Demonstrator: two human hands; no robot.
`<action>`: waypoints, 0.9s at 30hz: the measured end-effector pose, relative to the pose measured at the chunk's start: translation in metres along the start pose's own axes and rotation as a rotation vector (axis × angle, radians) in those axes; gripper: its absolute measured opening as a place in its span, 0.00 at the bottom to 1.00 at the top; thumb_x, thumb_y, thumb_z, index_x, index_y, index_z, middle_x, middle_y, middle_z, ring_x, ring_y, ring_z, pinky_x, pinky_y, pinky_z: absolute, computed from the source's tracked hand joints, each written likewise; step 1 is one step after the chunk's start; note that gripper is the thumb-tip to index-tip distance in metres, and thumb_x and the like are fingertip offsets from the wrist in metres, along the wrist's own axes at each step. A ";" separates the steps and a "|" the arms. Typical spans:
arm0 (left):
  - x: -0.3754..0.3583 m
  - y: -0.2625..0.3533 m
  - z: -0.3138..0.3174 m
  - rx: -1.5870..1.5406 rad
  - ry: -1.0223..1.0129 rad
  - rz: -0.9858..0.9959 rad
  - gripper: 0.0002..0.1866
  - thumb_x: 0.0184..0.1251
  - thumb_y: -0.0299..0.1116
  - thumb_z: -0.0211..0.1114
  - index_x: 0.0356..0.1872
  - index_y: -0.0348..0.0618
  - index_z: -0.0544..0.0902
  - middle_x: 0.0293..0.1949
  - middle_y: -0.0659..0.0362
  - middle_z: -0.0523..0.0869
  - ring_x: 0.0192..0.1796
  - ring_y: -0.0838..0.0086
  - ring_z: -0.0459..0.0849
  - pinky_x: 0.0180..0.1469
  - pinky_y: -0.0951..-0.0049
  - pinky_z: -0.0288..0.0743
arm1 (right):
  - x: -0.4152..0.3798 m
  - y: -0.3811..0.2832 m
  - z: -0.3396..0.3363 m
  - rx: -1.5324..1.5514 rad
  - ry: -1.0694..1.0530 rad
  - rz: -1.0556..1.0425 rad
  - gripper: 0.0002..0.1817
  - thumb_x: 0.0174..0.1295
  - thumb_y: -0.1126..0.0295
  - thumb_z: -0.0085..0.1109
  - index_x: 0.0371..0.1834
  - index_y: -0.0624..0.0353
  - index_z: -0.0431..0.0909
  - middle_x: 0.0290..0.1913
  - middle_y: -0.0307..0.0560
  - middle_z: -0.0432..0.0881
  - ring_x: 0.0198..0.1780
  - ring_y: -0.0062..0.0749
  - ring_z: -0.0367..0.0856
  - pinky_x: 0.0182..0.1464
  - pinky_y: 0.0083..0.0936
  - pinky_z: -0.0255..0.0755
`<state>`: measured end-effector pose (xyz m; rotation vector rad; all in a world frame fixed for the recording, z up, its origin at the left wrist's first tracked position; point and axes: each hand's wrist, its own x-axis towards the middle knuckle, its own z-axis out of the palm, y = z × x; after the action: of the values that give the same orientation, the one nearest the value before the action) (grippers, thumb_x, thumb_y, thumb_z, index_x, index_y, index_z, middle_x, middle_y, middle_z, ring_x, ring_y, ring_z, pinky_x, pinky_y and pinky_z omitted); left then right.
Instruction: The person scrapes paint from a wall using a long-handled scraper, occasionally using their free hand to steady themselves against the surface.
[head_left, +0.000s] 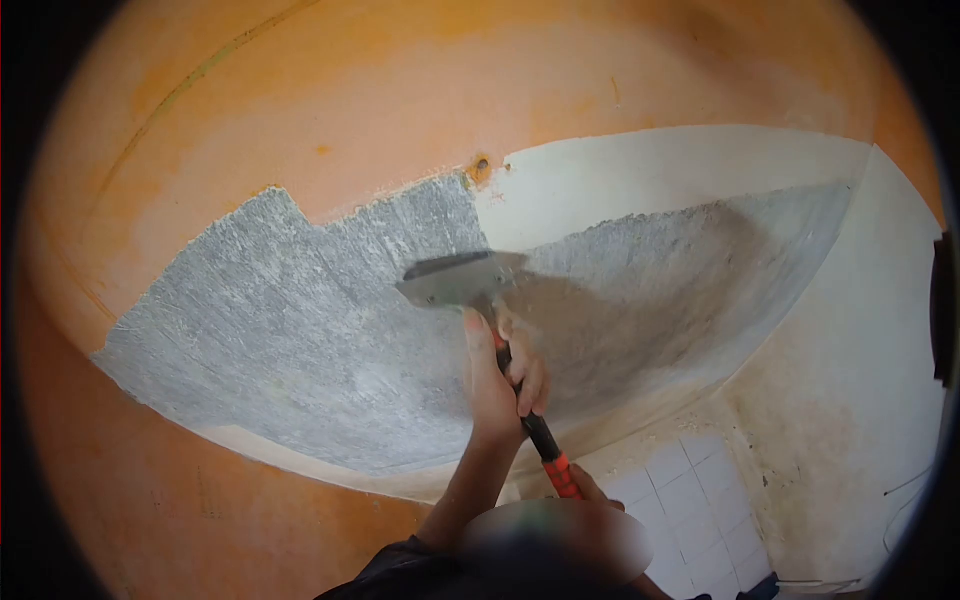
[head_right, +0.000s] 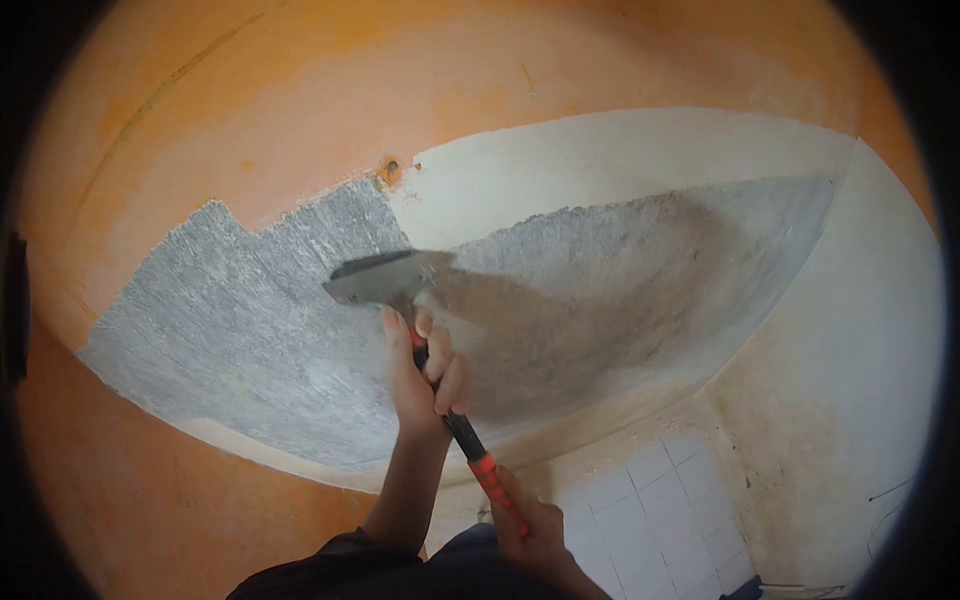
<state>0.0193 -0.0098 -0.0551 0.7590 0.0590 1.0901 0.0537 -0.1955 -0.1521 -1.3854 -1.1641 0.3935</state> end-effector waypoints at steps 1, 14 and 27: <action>-0.002 -0.003 -0.002 -0.004 -0.005 -0.027 0.24 0.78 0.57 0.32 0.36 0.50 0.68 0.12 0.69 0.58 0.05 0.84 0.53 0.04 0.81 0.51 | -0.002 0.002 0.001 0.019 0.018 -0.014 0.26 0.60 0.79 0.58 0.64 0.62 0.70 0.19 0.44 0.76 0.19 0.26 0.76 0.24 0.21 0.70; 0.010 0.012 0.014 -0.020 -0.077 0.027 0.24 0.78 0.56 0.32 0.36 0.49 0.68 0.13 0.69 0.59 0.05 0.85 0.55 0.04 0.82 0.55 | 0.009 -0.014 -0.001 0.068 0.018 0.011 0.25 0.60 0.79 0.57 0.63 0.62 0.71 0.21 0.45 0.77 0.19 0.26 0.77 0.25 0.21 0.70; 0.010 0.021 0.025 0.006 -0.054 0.048 0.22 0.78 0.56 0.34 0.37 0.49 0.67 0.14 0.70 0.59 0.06 0.86 0.55 0.05 0.84 0.55 | 0.016 -0.030 -0.004 0.044 0.002 -0.045 0.26 0.61 0.81 0.55 0.66 0.62 0.69 0.21 0.44 0.77 0.20 0.23 0.77 0.25 0.20 0.71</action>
<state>0.0185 -0.0097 -0.0209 0.7980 -0.0023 1.1147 0.0522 -0.1918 -0.1180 -1.3188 -1.1762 0.3833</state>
